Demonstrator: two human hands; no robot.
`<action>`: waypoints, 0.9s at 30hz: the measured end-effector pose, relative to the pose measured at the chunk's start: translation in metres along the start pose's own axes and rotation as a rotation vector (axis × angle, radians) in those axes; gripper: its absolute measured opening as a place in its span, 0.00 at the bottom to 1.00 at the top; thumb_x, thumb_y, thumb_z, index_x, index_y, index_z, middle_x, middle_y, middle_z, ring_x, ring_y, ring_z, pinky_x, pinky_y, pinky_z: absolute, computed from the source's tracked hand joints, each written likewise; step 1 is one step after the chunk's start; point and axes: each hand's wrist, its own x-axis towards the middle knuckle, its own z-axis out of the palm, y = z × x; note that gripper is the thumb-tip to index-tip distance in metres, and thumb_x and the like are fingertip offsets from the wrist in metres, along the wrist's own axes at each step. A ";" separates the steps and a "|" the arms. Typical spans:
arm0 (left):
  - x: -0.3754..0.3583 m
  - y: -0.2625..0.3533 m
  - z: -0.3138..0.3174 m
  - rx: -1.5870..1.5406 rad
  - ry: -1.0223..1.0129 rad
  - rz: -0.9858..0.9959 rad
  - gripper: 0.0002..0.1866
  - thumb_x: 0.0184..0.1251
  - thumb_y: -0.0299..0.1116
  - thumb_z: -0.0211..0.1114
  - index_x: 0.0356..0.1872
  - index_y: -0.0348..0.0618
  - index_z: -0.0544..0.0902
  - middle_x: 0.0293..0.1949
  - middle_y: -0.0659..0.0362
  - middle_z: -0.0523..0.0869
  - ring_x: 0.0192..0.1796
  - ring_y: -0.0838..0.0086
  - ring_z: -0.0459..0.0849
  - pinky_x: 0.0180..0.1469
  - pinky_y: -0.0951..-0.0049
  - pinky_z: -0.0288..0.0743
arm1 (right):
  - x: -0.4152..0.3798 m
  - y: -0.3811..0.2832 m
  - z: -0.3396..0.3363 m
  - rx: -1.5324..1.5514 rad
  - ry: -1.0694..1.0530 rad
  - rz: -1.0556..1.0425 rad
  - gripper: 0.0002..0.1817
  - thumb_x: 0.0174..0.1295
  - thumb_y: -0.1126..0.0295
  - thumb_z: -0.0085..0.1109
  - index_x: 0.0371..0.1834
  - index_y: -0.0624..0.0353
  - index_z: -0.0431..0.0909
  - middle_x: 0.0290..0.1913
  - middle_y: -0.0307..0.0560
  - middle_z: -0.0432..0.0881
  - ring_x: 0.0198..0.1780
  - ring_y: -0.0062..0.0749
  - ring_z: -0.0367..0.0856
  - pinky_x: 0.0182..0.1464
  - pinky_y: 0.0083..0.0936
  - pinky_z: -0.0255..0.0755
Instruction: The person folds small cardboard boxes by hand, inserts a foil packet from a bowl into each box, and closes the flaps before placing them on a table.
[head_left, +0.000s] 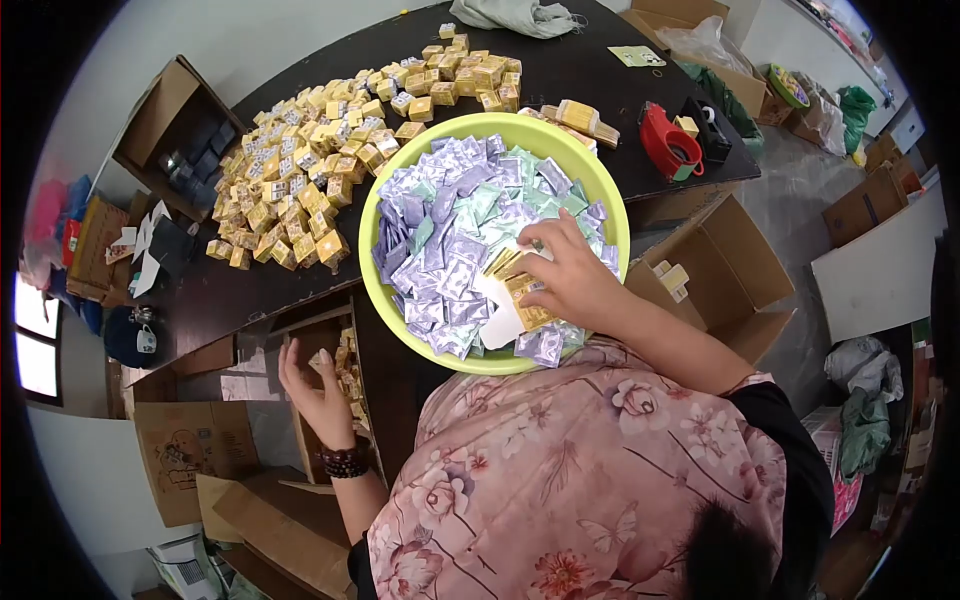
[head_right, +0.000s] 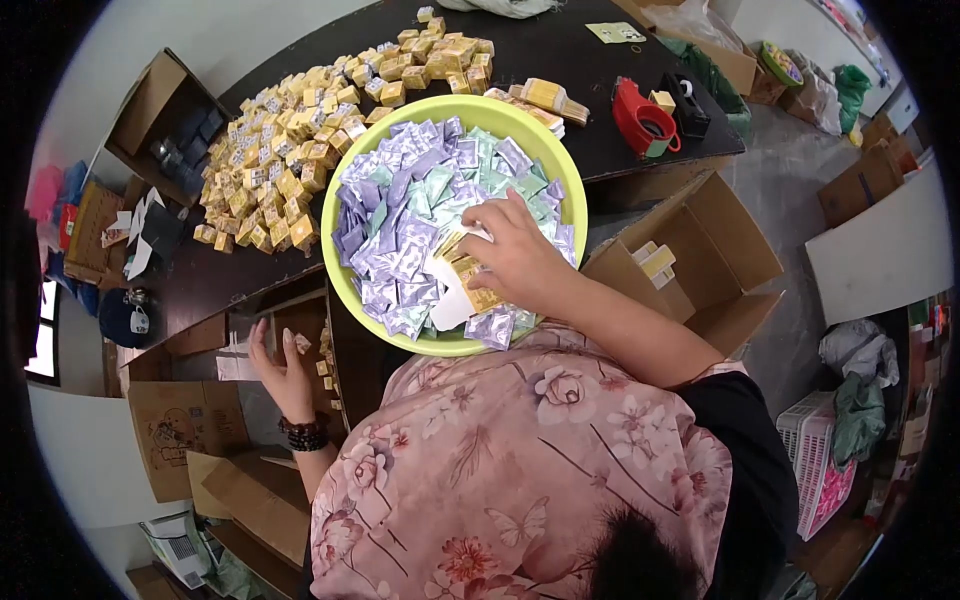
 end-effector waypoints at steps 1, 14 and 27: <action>-0.004 0.017 0.011 -0.324 0.004 -0.006 0.17 0.72 0.30 0.60 0.58 0.35 0.75 0.63 0.48 0.72 0.61 0.65 0.75 0.61 0.68 0.70 | 0.002 -0.002 -0.006 0.022 0.024 -0.007 0.17 0.52 0.69 0.71 0.44 0.58 0.79 0.49 0.48 0.77 0.58 0.41 0.74 0.67 0.49 0.61; -0.003 0.163 0.085 -1.072 -0.644 -0.248 0.27 0.78 0.27 0.49 0.72 0.31 0.55 0.61 0.50 0.76 0.61 0.71 0.77 0.63 0.74 0.70 | 0.015 -0.041 -0.014 1.189 0.158 0.412 0.09 0.68 0.76 0.57 0.47 0.68 0.76 0.42 0.43 0.81 0.46 0.19 0.79 0.50 0.19 0.76; -0.004 0.175 0.066 -1.147 -0.628 -0.066 0.25 0.69 0.21 0.60 0.66 0.33 0.66 0.61 0.53 0.74 0.61 0.70 0.75 0.63 0.71 0.71 | 0.013 -0.043 -0.009 1.104 0.258 0.207 0.25 0.59 0.81 0.62 0.60 0.62 0.69 0.54 0.48 0.76 0.58 0.31 0.78 0.60 0.26 0.75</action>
